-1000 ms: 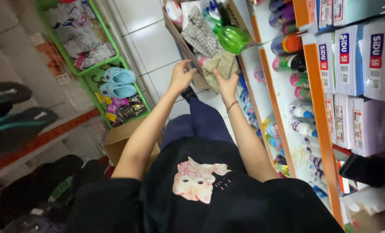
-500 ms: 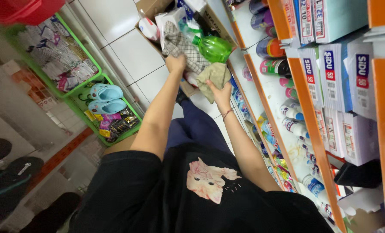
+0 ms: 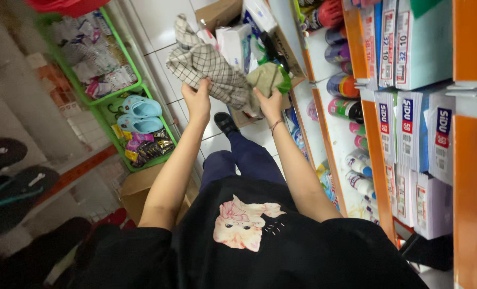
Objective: The person wipes down store shelves with a cloth and a spray bottle, moving items in a box and adjusting stock as they clean.
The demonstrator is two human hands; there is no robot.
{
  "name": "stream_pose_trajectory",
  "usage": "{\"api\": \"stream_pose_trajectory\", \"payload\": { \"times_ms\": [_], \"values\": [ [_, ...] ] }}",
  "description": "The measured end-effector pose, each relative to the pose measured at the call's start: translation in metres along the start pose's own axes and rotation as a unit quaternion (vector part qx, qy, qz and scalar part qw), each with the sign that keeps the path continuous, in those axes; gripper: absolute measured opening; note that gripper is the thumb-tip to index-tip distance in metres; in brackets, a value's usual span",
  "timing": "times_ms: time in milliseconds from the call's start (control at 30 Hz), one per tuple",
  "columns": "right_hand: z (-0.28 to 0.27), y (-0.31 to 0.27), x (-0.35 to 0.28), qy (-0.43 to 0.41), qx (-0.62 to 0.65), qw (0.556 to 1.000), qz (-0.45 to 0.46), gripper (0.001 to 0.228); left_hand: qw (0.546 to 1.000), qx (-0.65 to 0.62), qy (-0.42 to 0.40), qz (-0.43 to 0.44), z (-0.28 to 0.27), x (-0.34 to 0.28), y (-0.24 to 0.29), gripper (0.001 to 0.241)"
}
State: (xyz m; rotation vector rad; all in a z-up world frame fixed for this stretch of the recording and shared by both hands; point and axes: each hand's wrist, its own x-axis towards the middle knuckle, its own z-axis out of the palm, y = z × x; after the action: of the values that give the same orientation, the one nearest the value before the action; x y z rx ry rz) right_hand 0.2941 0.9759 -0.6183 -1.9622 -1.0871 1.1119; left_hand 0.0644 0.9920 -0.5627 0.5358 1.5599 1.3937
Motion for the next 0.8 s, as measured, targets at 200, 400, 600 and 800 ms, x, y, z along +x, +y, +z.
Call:
{"api": "stream_pose_trajectory", "payload": {
  "times_ms": [200,400,600,800],
  "values": [
    [-0.003,-0.079,-0.045,-0.174,0.304,0.924,0.153,0.075,0.995,-0.040,-0.018,0.091,0.005,-0.033,0.050,0.023],
    [-0.008,-0.175,-0.075,-0.308,0.526,0.782,0.135,0.067,0.992,-0.074,-0.083,0.055,0.004,-0.075,0.110,0.025],
    [-0.002,-0.233,-0.109,-0.271,0.501,0.821,-0.025,0.037,0.973,0.008,0.063,0.222,-0.021,-0.110,0.205,0.046],
    [0.006,-0.291,-0.174,-0.238,0.435,0.867,-0.039,0.048,0.826,0.322,-0.009,0.463,-0.086,-0.183,0.306,0.076]
  ]
}}
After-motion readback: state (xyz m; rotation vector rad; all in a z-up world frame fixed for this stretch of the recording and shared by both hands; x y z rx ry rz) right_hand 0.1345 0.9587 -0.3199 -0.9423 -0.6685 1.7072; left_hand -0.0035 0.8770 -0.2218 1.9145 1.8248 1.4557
